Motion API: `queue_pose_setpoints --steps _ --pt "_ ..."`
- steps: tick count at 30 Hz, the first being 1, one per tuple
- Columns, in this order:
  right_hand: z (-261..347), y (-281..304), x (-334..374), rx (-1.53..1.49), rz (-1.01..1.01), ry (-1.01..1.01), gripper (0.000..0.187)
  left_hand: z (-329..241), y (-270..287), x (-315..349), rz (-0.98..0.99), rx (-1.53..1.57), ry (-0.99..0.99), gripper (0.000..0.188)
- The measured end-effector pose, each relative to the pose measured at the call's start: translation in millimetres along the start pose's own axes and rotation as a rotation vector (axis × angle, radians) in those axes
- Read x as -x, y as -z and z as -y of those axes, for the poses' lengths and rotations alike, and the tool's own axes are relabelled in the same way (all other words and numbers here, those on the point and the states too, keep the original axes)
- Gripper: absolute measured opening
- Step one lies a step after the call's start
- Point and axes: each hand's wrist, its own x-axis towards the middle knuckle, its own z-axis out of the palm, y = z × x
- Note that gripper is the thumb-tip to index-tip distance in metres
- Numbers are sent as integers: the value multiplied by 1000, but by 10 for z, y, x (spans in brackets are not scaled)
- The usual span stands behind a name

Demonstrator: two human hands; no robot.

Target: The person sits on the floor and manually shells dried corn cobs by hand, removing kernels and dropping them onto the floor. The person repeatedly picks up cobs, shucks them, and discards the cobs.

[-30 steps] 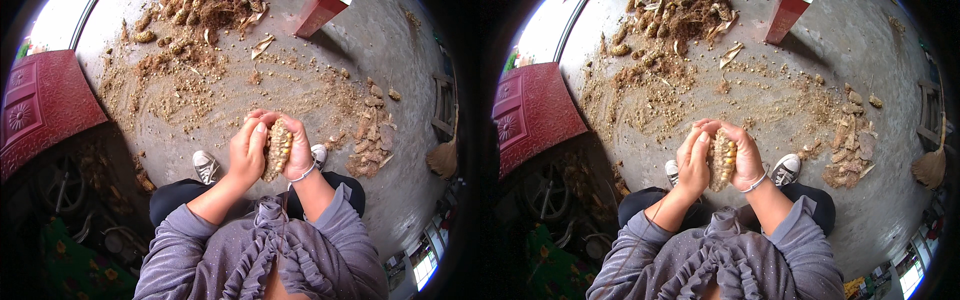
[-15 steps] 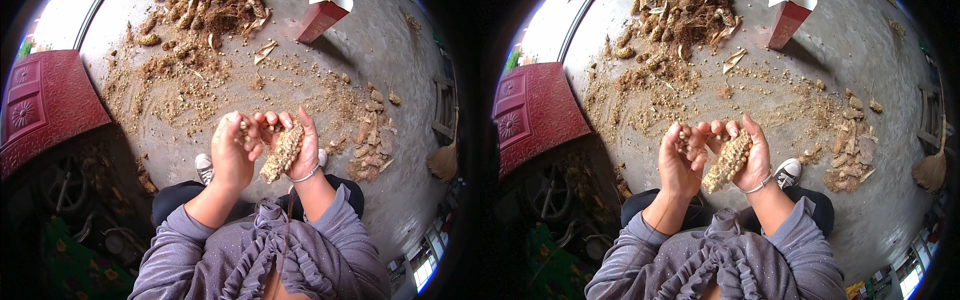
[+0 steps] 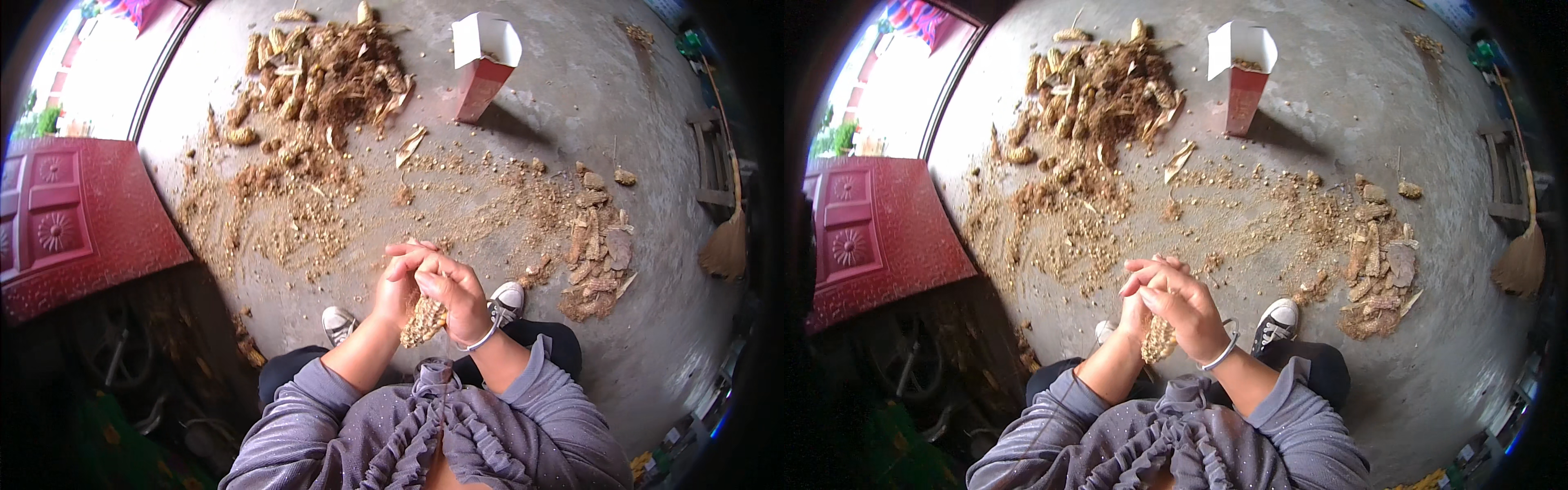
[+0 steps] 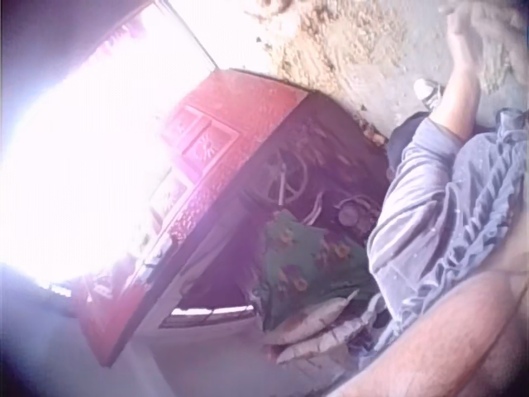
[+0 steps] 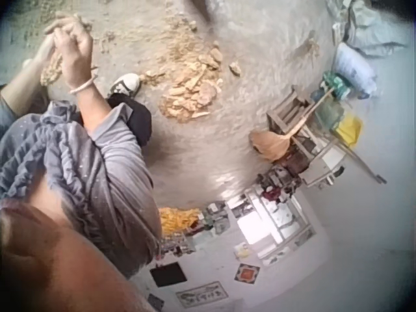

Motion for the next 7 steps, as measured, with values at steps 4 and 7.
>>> queue_pose_setpoints --steps 4,7 --pt "211 171 -1 -214 -24 46 16 -20 -187 -170 -20 -273 -6 25" --pt "286 407 45 -761 -75 -78 16 -208 -351 -561 52 -293 62 30"
